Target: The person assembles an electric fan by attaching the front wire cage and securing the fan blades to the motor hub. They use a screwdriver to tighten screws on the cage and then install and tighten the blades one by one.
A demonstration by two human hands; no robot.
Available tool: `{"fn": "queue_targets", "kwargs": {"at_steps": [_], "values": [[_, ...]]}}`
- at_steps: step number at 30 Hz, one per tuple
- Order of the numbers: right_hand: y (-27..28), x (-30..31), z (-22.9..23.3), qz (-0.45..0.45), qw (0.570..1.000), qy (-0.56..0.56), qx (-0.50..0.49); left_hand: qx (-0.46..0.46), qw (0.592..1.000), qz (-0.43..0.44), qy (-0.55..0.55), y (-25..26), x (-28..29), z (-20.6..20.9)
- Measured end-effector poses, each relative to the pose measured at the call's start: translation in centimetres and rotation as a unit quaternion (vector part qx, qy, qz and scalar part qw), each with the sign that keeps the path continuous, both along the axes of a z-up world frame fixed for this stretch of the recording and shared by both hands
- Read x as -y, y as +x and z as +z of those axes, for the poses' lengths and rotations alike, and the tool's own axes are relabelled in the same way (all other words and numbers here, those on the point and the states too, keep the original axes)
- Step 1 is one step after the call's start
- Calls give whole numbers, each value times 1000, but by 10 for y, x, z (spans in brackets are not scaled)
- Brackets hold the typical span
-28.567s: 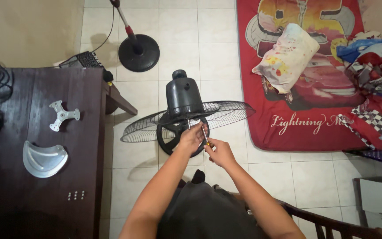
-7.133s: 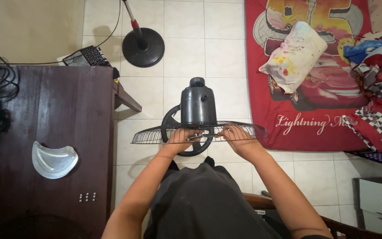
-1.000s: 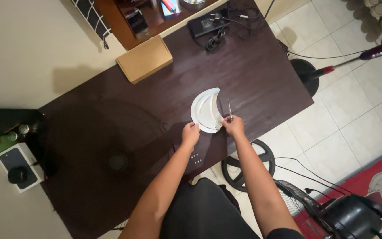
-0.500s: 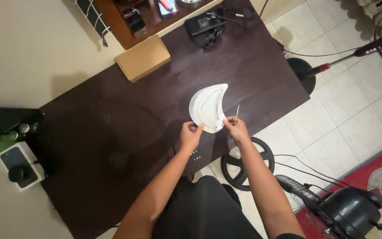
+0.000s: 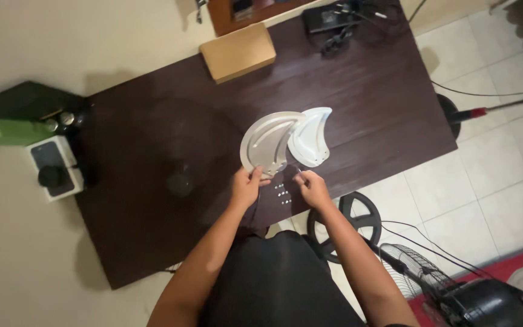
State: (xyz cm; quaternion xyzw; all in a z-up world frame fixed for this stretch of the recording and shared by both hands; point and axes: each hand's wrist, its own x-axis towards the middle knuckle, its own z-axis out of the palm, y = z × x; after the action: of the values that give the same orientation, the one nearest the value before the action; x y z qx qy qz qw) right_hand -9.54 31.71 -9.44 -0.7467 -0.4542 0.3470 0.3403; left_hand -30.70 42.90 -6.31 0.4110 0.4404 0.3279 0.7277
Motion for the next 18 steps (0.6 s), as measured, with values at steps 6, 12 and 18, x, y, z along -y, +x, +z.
{"fn": "queue_targets", "kwargs": {"at_steps": [6,12,18], "values": [[-14,-15,13,121,992,-12,31,6,1000,18,-1,-28,10,-4],[-27,-18,17,80,995,-39,51,-12,1000,15,-2,-31,20,-8],[-28,-17,14,38,997,-4,60,-23,1000,-4,15,-23,18,3]]}}
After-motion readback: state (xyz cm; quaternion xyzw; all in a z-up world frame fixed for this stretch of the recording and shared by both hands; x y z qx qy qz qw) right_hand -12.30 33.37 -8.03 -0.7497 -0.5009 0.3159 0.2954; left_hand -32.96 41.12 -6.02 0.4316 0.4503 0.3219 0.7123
